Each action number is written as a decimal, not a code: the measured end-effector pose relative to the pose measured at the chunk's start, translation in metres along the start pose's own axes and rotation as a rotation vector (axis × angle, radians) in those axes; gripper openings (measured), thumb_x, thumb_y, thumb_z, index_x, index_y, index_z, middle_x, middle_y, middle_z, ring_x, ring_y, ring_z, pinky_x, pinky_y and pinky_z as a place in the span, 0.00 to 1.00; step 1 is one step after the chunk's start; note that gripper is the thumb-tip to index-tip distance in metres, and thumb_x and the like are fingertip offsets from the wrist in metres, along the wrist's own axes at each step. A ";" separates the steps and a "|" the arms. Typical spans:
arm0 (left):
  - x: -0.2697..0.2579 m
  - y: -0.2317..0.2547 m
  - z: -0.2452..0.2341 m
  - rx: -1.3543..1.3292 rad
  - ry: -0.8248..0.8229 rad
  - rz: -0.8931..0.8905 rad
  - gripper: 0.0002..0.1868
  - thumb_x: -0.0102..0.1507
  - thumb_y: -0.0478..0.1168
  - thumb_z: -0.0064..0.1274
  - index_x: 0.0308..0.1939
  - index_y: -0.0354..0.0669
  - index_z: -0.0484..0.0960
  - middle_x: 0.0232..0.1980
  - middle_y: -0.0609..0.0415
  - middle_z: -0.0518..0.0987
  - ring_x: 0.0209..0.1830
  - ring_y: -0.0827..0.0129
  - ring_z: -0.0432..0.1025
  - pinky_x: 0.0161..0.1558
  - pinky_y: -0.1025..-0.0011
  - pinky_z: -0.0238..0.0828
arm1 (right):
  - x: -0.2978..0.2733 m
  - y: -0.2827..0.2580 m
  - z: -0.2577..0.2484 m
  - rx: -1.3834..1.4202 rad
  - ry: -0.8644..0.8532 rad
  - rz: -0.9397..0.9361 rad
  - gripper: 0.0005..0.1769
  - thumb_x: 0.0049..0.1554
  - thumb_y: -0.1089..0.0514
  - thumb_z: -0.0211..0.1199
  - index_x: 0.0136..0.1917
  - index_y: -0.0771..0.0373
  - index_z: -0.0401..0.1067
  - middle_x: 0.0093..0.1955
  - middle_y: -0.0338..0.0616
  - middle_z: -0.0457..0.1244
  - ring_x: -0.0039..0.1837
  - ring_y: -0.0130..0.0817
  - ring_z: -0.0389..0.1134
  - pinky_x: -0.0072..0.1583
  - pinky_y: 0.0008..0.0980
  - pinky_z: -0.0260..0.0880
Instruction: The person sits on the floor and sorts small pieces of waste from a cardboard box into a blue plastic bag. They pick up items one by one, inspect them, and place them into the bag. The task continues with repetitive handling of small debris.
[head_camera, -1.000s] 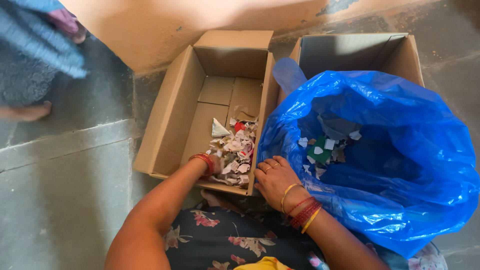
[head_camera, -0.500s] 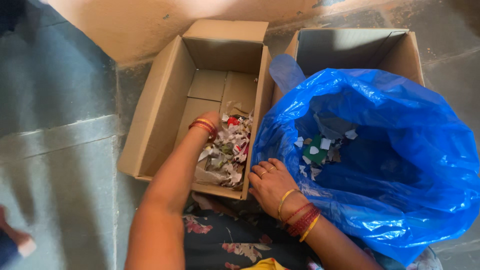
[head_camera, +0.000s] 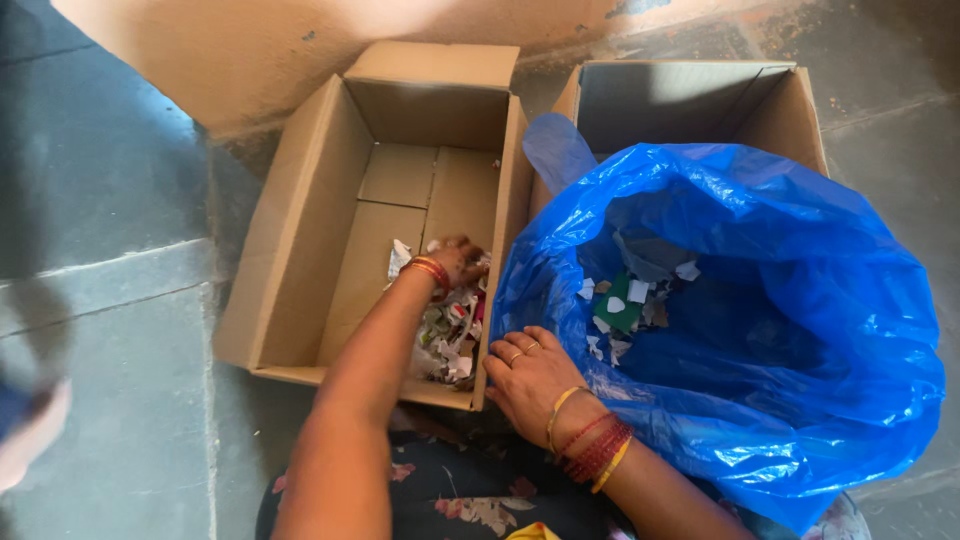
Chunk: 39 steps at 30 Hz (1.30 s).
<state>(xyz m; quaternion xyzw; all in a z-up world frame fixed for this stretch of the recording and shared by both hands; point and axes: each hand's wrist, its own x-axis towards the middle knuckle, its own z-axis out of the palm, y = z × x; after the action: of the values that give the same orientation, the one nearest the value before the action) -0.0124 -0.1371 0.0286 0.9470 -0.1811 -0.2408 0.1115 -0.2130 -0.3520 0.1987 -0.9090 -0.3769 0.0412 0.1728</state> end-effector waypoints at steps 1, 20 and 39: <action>0.000 -0.005 0.008 -0.137 -0.073 0.046 0.31 0.68 0.63 0.44 0.71 0.57 0.71 0.75 0.45 0.69 0.75 0.50 0.63 0.73 0.55 0.60 | 0.000 -0.001 0.000 -0.003 -0.008 0.008 0.18 0.56 0.51 0.62 0.55 0.64 0.73 0.62 0.53 0.66 0.69 0.49 0.62 0.71 0.50 0.51; -0.083 0.029 0.034 -0.193 0.116 -0.089 0.36 0.50 0.32 0.63 0.64 0.46 0.75 0.53 0.37 0.81 0.56 0.47 0.76 0.56 0.58 0.75 | -0.001 -0.001 -0.002 -0.047 -0.040 0.001 0.16 0.55 0.50 0.62 0.53 0.60 0.75 0.58 0.49 0.67 0.66 0.47 0.63 0.69 0.48 0.54; -0.156 0.037 0.008 -0.683 0.884 -0.114 0.19 0.54 0.25 0.49 0.47 0.39 0.84 0.44 0.44 0.86 0.48 0.56 0.81 0.52 0.65 0.77 | -0.001 0.000 0.005 -0.127 -0.074 0.027 0.18 0.57 0.47 0.60 0.56 0.58 0.73 0.62 0.45 0.66 0.68 0.44 0.63 0.68 0.45 0.55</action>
<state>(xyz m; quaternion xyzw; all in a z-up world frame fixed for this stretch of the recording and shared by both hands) -0.1549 -0.1095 0.0972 0.8761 0.0227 0.1285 0.4641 -0.2146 -0.3513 0.1942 -0.9210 -0.3727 0.0533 0.1001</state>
